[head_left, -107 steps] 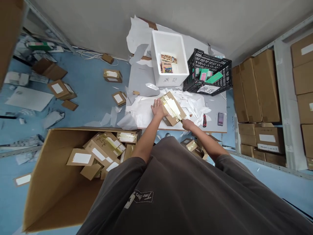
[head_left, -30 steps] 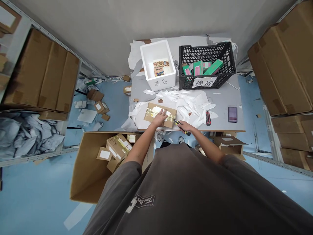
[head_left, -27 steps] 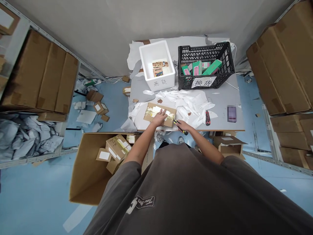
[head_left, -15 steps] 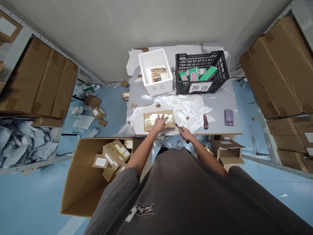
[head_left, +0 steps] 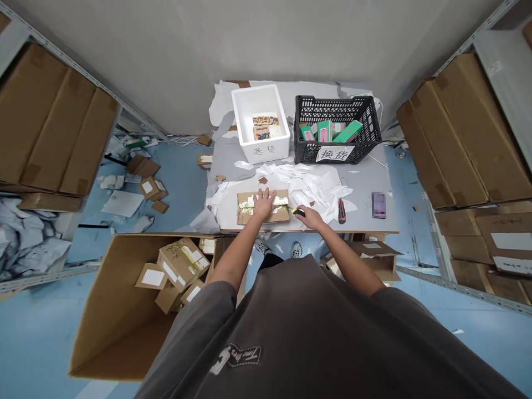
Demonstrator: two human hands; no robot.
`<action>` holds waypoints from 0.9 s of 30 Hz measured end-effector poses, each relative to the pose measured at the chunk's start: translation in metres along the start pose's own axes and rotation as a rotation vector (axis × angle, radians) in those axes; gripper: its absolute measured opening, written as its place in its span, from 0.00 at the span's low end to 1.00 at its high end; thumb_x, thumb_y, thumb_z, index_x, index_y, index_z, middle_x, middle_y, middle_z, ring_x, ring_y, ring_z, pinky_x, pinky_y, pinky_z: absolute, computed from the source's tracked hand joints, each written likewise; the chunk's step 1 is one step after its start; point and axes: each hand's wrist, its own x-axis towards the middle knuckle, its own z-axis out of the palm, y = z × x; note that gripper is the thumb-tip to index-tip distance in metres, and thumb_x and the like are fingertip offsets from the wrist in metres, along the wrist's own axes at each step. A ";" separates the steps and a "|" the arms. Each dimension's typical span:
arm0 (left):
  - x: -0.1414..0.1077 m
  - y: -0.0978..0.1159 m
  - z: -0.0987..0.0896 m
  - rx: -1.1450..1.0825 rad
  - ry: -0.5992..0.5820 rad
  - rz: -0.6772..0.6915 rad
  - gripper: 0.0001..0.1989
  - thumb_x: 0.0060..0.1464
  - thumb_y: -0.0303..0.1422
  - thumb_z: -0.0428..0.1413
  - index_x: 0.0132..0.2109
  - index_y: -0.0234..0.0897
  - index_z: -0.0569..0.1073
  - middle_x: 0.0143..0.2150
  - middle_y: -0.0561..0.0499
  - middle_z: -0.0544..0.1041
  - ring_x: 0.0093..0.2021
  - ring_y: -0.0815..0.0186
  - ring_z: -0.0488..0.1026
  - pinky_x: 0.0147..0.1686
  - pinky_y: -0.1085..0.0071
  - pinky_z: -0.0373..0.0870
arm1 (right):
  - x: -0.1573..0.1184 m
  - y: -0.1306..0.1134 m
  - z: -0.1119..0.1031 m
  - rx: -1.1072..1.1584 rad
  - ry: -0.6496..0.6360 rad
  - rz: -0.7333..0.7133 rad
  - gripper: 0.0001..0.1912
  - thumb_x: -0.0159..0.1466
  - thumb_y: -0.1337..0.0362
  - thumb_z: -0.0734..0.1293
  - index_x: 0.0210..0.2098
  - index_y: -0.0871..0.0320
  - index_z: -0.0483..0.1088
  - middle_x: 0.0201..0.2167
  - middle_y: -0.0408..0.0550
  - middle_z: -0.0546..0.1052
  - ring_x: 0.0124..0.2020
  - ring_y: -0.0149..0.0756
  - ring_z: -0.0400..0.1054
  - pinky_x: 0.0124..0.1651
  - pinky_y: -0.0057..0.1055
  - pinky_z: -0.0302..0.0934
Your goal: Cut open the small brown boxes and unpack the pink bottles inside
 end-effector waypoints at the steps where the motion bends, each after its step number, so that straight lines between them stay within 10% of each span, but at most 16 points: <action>1: -0.002 -0.001 0.002 0.002 0.014 0.011 0.38 0.74 0.48 0.52 0.83 0.43 0.56 0.86 0.38 0.49 0.85 0.36 0.40 0.77 0.31 0.46 | 0.003 -0.001 -0.001 -0.036 -0.002 -0.019 0.22 0.78 0.53 0.65 0.67 0.51 0.70 0.58 0.53 0.82 0.55 0.49 0.77 0.51 0.35 0.66; 12: -0.022 0.011 0.034 -0.046 0.206 -0.036 0.33 0.76 0.47 0.44 0.80 0.39 0.63 0.86 0.38 0.48 0.85 0.37 0.39 0.77 0.29 0.40 | 0.012 -0.014 -0.005 -0.436 0.022 -0.084 0.22 0.82 0.53 0.57 0.70 0.52 0.67 0.61 0.61 0.74 0.55 0.51 0.74 0.51 0.36 0.63; 27: -0.029 0.017 0.024 -0.040 0.177 -0.075 0.32 0.77 0.43 0.43 0.81 0.39 0.61 0.85 0.37 0.50 0.86 0.40 0.38 0.78 0.30 0.40 | 0.011 -0.019 -0.001 -0.366 0.047 -0.064 0.22 0.82 0.53 0.57 0.70 0.50 0.69 0.61 0.62 0.74 0.57 0.53 0.73 0.52 0.38 0.64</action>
